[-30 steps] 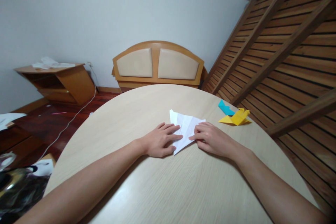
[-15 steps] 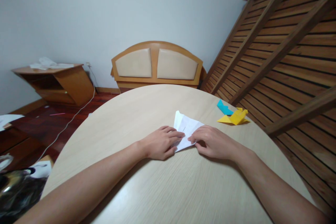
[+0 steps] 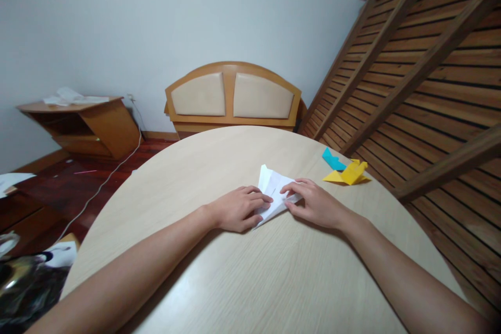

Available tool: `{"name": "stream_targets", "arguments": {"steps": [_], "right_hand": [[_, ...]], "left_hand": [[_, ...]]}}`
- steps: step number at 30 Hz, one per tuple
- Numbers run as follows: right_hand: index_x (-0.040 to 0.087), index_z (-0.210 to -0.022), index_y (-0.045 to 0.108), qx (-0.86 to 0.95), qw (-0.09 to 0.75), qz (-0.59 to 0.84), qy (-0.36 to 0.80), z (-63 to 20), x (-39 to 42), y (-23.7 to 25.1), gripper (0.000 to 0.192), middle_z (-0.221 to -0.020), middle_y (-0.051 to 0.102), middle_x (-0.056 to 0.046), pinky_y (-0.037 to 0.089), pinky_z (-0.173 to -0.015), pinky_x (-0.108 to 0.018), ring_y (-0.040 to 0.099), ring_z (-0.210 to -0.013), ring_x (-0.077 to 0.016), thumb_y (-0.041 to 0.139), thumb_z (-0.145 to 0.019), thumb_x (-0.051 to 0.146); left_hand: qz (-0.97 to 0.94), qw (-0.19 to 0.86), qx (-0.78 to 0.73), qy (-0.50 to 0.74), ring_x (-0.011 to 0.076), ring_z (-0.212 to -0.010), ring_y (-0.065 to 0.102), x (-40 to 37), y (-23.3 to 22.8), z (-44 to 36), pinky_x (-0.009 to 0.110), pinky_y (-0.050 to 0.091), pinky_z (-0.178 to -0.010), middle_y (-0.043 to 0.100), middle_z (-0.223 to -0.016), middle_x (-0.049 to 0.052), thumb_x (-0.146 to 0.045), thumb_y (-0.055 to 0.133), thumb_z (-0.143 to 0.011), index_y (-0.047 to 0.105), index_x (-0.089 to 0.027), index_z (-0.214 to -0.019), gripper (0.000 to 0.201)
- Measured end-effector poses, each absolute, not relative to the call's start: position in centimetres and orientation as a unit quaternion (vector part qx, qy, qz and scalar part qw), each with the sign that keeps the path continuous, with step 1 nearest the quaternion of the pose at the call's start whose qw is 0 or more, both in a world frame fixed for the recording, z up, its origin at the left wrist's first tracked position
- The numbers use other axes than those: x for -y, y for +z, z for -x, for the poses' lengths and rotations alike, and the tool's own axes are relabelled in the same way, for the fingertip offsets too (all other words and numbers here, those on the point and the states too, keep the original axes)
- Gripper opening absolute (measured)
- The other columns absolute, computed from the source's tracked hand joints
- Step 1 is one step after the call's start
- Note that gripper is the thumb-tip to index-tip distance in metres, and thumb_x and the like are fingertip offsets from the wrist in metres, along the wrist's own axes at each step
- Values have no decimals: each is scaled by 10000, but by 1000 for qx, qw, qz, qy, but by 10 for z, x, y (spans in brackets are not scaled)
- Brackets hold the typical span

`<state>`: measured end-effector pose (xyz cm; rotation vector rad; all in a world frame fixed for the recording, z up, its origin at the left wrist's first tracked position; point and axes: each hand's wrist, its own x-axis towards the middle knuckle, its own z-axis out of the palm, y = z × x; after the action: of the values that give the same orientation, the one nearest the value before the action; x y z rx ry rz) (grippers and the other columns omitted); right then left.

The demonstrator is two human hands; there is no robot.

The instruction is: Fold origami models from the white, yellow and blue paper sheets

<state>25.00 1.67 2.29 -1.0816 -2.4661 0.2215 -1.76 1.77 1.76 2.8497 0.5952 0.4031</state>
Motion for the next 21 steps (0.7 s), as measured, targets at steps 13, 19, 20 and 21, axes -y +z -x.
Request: {"name": "stream_targets", "arguments": {"steps": [13, 19, 20, 21], "right_hand": [[230, -1143, 622, 891, 249, 376, 45, -235, -27, 3, 207, -1146, 701, -72, 397, -1034, -478, 605, -1115, -259, 601, -937, 240], [219, -1124, 650, 901, 231, 364, 49, -233, -24, 9, 199, -1090, 700, -73, 371, -1043, -479, 599, -1088, -252, 590, -946, 287], [221, -1125, 661, 907, 219, 356, 50, -234, -22, 12, 220, -1074, 701, -72, 353, -1061, -490, 600, -1083, -255, 612, -933, 319], [225, -1113, 676, 913, 209, 348, 48, -236, -21, 16, 245, -1052, 700, -71, 333, -1079, -501, 603, -1072, -259, 646, -908, 356]], "left_hand": [[-963, 111, -195, 150, 299, -1216, 536, -20, 14, 19, 438, 409, -1104, 621, -1340, 108, -221, 574, -870, 608, -157, -1141, 280], [-963, 111, -194, 148, 285, -1221, 538, -19, 15, 18, 430, 409, -1105, 627, -1335, 95, -220, 569, -872, 604, -170, -1128, 264], [-963, 112, -196, 148, 285, -1225, 539, -19, 15, 18, 434, 409, -1105, 627, -1337, 93, -222, 567, -872, 604, -174, -1131, 265], [-963, 112, -198, 148, 286, -1227, 540, -19, 15, 18, 437, 409, -1105, 627, -1341, 92, -225, 565, -874, 604, -176, -1133, 267]]}}
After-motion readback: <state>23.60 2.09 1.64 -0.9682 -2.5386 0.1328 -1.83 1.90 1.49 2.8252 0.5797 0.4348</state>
